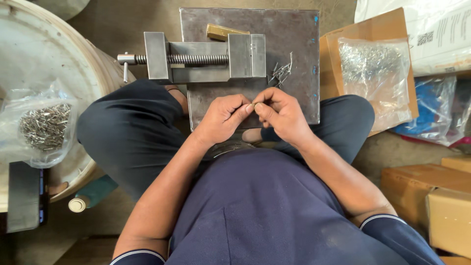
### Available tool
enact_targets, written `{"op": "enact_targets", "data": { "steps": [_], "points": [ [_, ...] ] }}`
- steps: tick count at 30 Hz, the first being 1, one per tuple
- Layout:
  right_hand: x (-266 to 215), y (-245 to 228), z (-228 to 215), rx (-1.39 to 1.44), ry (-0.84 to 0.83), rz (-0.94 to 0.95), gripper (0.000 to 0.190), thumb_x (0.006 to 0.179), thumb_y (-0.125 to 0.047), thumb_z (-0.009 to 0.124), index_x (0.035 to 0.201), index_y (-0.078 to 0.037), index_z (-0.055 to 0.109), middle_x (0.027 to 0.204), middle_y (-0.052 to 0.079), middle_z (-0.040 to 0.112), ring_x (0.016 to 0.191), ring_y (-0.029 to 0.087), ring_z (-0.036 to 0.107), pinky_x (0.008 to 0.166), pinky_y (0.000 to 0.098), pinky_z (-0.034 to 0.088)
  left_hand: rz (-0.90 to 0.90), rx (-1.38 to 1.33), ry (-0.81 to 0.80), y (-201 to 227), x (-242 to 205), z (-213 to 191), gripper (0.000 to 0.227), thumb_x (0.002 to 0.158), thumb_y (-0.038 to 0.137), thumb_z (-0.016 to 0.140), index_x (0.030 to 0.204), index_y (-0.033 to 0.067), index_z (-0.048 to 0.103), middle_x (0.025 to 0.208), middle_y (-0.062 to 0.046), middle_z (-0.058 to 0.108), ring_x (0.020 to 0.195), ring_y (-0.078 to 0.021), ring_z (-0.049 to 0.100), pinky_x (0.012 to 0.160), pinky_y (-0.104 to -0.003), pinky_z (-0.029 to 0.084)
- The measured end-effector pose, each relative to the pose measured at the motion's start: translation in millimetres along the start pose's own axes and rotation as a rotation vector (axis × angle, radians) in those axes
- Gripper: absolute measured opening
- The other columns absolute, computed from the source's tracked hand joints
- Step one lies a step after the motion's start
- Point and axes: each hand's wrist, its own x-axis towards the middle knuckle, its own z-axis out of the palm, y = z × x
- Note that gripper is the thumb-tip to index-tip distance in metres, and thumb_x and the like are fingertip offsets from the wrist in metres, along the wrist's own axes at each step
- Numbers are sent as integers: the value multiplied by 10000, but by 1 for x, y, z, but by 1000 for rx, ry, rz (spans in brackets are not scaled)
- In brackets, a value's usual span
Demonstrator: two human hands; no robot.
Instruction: The person sits on the floor and uses a manual metal bender to bend small metal pins. They repeatedly pick up pins, insert them into the bender's slot, and press down on the lever to bend them. The person also uses a small wooden block to tap the pins and occasionally gathers the bent pieces.
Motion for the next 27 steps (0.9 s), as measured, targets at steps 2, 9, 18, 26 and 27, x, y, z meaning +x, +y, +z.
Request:
{"op": "enact_targets", "data": {
  "steps": [2,9,18,26,27],
  "points": [
    [-1,-10,-2,-397,-18,-278,86,1017,-92,692,1042,-14,666,958,32,609,812,97,552,707,243,474,-49,-90,-24,-5,-1,-1,210,1051,199,629,940,24,662,730,-35,622,658,-113,537,613,-291,472],
    [30,-55,-10,-767,150,-552,66,1022,-64,705,1023,-18,658,963,59,646,855,148,634,770,285,518,-14,-348,-2,-6,-2,-7,194,1055,200,644,1076,8,657,822,34,608,757,-46,537,687,-243,472],
    [72,-73,-10,-831,106,-587,72,1064,-63,704,1089,-13,657,1004,83,638,881,170,655,758,290,546,-61,-469,21,-10,-3,-7,209,1042,199,670,1112,4,645,845,46,568,792,-47,533,722,-233,482],
    [74,-76,-9,-908,120,-588,67,1058,-59,713,1089,-19,669,971,83,622,813,167,630,703,294,520,-49,-451,17,-8,-1,-8,220,1044,220,670,1113,11,650,836,46,561,785,-50,539,719,-234,484],
    [74,-77,-9,-904,115,-586,65,1058,-57,713,1088,-18,670,968,82,624,808,167,624,699,299,513,-54,-452,17,-8,-1,-8,218,1045,219,669,1111,12,650,835,46,557,784,-50,534,715,-234,480]
  ]
}}
